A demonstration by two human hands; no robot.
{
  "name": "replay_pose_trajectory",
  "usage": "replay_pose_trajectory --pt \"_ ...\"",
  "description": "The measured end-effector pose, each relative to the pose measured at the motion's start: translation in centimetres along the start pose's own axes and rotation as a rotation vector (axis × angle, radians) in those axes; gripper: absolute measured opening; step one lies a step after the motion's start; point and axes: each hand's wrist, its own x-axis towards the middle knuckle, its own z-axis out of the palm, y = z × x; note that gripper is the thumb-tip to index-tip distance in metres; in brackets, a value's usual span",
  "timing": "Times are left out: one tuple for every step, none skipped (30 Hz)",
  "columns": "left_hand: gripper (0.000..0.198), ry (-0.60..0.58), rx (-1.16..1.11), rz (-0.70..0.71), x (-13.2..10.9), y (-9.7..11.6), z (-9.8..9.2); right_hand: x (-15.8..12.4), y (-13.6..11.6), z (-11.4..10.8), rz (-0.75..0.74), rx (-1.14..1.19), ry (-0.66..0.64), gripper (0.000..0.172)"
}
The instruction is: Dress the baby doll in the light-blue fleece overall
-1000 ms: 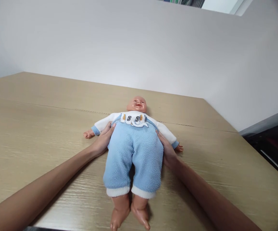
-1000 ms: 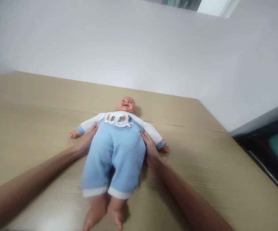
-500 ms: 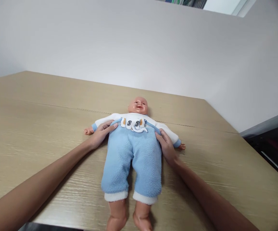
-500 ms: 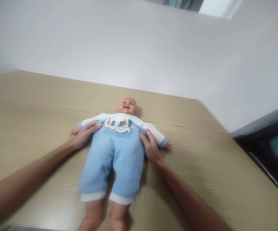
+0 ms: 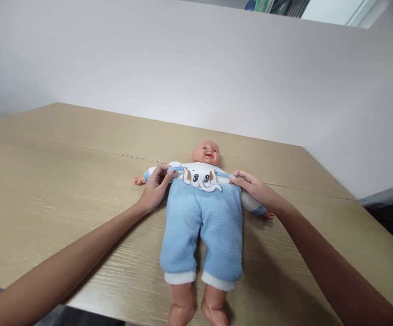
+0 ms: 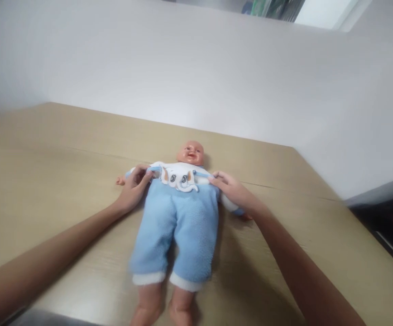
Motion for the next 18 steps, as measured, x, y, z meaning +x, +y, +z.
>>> replay_pose_trajectory --pt "0.044 -0.003 0.004 0.007 0.0 -0.2 0.0 0.6 -0.3 0.4 -0.036 -0.035 0.03 0.035" --pt "0.042 -0.006 0.009 0.013 -0.1 -0.3 0.0 1.2 -0.7 1.1 -0.084 -0.068 0.084 0.033" --pt "0.04 -0.009 0.014 0.021 -0.2 -0.5 0.0 1.8 -1.2 1.9 -0.142 -0.107 0.151 0.031" --pt "0.038 -0.011 0.02 0.028 -0.3 -0.6 0.0 2.5 -1.8 2.9 -0.207 -0.148 0.221 0.027" --pt "0.035 -0.012 0.028 0.034 -0.4 -0.8 -0.1 3.2 -2.5 3.9 -0.277 -0.198 0.272 0.022" --pt "0.033 -0.013 0.041 0.037 -0.5 -0.9 -0.1 3.9 -3.2 4.9 -0.343 -0.246 0.272 0.017" --pt "0.031 -0.013 0.06 0.043 -0.6 -1.1 -0.2 4.8 -4.0 5.8 -0.401 -0.282 0.231 0.015" --pt "0.03 -0.009 0.083 0.056 -0.7 -1.2 -0.3 5.8 -4.7 6.6 -0.448 -0.312 0.163 0.014" --pt "0.029 0.0 0.113 0.078 -0.8 -1.4 -0.3 6.9 -5.4 7.4 -0.475 -0.344 0.082 0.015" --pt "0.028 0.015 0.144 0.105 -0.8 -1.5 -0.4 8.3 -5.9 8.0 -0.484 -0.378 -0.01 0.017" --pt "0.027 0.032 0.17 0.136 -0.9 -1.7 -0.5 9.7 -6.3 8.7 -0.486 -0.421 -0.111 0.019" --pt "0.026 0.046 0.189 0.165 -0.9 -1.8 -0.6 11.1 -6.6 9.3 -0.492 -0.48 -0.232 0.021" --pt "0.026 0.054 0.199 0.187 -0.9 -1.8 -0.7 12.6 -6.7 9.9 -0.507 -0.54 -0.347 0.025" --pt "0.025 0.055 0.205 0.199 -0.9 -1.9 -0.7 13.9 -6.7 10.5 -0.533 -0.598 -0.452 0.028" --pt "0.025 0.052 0.207 0.205 -0.9 -1.8 -0.7 15.1 -6.6 11.2 -0.558 -0.658 -0.544 0.029" --pt "0.024 0.047 0.207 0.208 -0.9 -1.8 -0.7 16.0 -6.5 11.8 -0.58 -0.719 -0.608 0.03" --pt "0.024 0.043 0.208 0.211 -0.9 -1.7 -0.7 16.6 -6.5 12.4 -0.597 -0.783 -0.651 0.03" --pt "0.022 0.037 0.213 0.217 -0.9 -1.6 -0.7 17.0 -6.5 12.9 -0.611 -0.844 -0.673 0.029"
